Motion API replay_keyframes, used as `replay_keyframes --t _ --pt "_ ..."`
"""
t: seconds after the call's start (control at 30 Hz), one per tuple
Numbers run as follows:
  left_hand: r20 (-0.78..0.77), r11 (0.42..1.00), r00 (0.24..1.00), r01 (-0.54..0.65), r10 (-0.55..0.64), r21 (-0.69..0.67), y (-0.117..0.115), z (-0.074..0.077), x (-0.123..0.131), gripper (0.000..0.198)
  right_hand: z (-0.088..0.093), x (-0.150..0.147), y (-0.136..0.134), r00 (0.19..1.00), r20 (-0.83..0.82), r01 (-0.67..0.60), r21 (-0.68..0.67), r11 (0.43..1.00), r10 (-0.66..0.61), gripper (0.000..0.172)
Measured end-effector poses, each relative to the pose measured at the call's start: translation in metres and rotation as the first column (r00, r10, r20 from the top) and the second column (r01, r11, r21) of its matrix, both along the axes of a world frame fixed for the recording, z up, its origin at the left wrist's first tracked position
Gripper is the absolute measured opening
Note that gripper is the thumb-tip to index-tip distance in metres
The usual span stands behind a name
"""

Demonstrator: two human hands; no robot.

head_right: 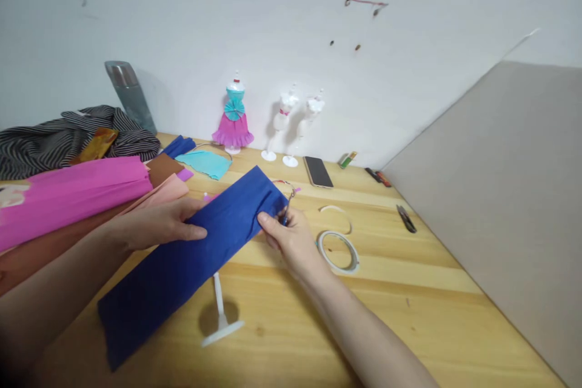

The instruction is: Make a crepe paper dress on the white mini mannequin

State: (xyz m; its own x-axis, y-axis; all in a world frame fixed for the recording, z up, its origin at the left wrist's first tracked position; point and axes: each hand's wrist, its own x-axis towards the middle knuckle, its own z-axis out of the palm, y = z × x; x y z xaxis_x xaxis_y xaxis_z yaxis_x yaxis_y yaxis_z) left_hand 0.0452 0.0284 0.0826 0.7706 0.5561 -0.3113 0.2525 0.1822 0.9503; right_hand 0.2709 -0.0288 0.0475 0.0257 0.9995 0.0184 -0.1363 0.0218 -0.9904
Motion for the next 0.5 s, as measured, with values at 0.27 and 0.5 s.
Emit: replay_keyframes --t 0.27,0.5 --pt "-0.078 0.999 0.996 0.049 -0.047 0.024 0.003 -0.011 0.004 0.035 -0.009 0.002 0.004 0.996 0.09 -0.017 -0.013 1.0 0.018 0.041" --pt "-0.025 0.997 0.998 0.062 -0.064 -0.055 -0.011 -0.023 0.015 0.026 0.002 0.0 -0.001 0.897 0.173 -0.391 -0.116 0.913 0.407 0.028"
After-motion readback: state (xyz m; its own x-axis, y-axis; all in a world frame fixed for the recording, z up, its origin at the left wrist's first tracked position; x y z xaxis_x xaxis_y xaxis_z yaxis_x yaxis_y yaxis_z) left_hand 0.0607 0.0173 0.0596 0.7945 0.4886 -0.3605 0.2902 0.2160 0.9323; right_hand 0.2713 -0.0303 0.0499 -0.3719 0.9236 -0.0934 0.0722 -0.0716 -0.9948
